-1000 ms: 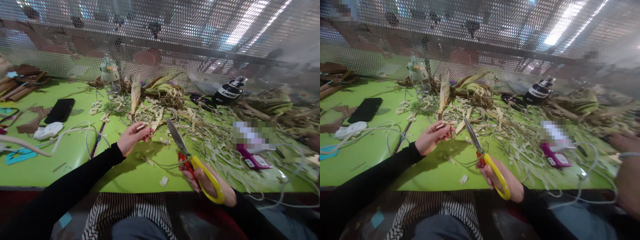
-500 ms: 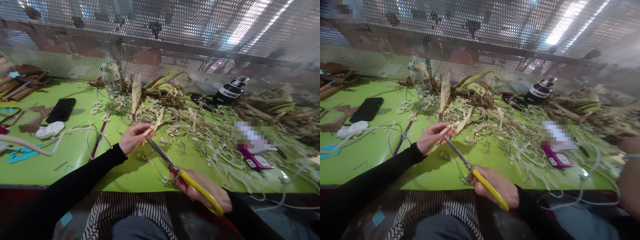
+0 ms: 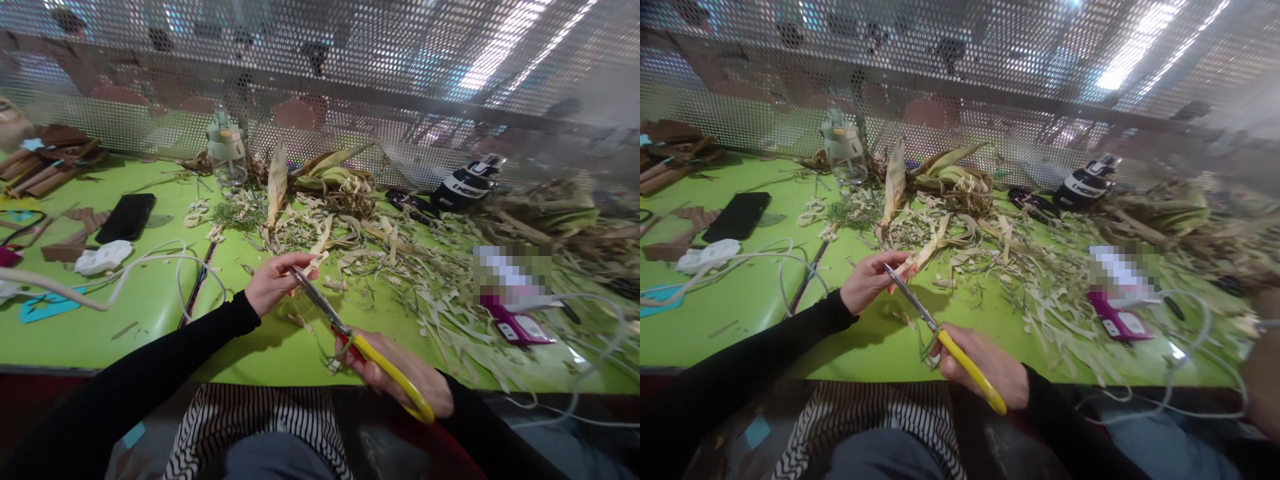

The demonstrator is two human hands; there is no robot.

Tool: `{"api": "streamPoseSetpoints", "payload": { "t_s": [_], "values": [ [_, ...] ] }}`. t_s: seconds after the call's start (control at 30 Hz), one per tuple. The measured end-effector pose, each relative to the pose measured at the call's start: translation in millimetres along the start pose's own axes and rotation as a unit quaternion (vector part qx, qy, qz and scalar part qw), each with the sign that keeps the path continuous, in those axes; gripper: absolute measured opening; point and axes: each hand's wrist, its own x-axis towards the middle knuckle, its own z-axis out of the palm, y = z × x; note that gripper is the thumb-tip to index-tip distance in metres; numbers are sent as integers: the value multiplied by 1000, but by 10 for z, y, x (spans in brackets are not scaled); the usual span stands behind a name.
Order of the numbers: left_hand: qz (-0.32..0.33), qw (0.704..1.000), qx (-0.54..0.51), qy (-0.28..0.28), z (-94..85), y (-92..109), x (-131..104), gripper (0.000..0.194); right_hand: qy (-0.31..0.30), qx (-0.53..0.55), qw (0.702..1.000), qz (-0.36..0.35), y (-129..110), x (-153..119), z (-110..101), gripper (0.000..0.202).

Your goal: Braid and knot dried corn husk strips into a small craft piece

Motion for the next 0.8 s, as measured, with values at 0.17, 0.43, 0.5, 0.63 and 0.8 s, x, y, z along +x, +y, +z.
{"api": "streamPoseSetpoints", "payload": {
  "t_s": [0.17, 0.43, 0.5, 0.63, 0.8],
  "values": [
    [1, 1000, 0, 3, -6, -25, 3, 30, 3, 6, 1000, 4, 23, -13, 0, 63],
    [-16, 1000, -24, 3, -1, -36, 3, 32, -16, 89, 990, 106, 112, -77, 59, 58],
    [-33, 999, -39, 0, -22, -23, 11, 37, 5, 52, 994, 94, 112, -111, -13, 62],
    [-64, 994, -83, -14, -77, 14, 32, 35, 201, -89, 971, 97, 232, -174, -270, 61],
    [-78, 988, -135, -11, -96, 13, 52, 28, 326, -361, 840, 242, 647, -172, -577, 37]
  ]
}}
